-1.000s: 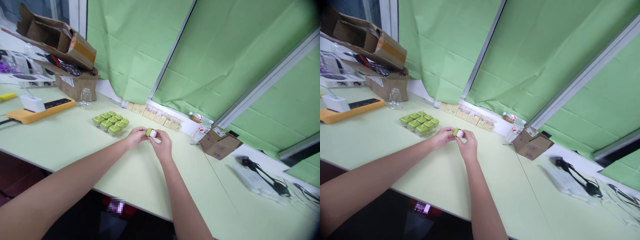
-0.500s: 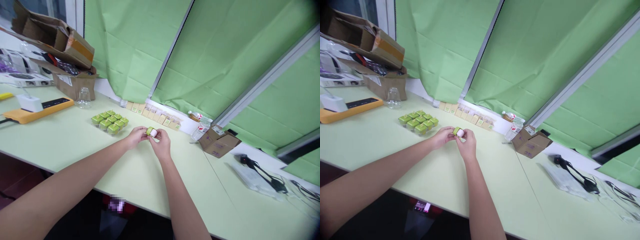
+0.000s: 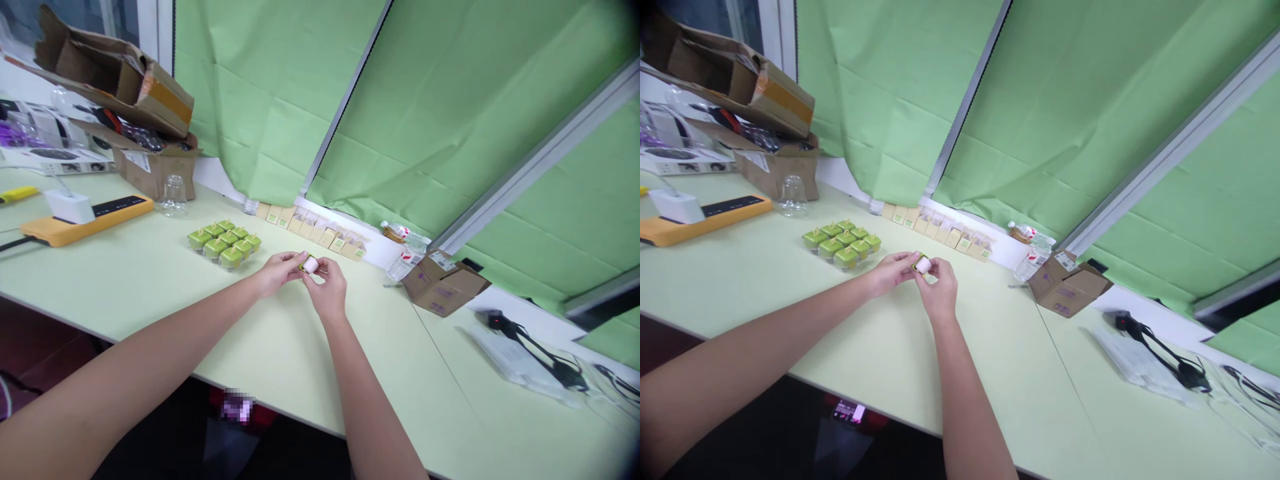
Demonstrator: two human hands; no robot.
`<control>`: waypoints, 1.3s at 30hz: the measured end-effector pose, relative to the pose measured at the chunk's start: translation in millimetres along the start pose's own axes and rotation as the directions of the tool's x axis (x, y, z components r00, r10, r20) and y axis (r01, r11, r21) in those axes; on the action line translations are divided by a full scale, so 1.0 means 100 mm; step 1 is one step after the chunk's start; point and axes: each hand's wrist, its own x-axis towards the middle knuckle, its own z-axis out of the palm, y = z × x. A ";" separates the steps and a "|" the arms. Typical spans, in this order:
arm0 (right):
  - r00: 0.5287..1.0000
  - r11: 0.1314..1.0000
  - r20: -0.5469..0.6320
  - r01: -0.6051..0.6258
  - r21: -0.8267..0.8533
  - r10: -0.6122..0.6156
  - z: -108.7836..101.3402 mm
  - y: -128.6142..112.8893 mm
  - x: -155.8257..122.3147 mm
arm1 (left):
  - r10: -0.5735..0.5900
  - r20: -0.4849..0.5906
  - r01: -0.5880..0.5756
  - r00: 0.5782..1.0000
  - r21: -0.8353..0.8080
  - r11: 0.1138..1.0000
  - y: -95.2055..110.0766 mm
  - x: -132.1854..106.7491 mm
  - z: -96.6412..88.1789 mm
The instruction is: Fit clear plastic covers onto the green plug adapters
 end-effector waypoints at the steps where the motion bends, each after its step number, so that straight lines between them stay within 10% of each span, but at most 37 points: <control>1: 1.000 1.000 0.000 0.009 0.004 -0.009 0.00 -0.01 0.00 | 0.006 0.004 -0.006 1.000 -0.002 1.000 0.00 0.00 0.00; 39: 0.976 0.963 0.018 -0.216 0.160 0.216 -0.03 -0.10 -0.01 | 0.111 0.029 -0.111 0.993 0.002 0.994 0.05 -0.02 0.00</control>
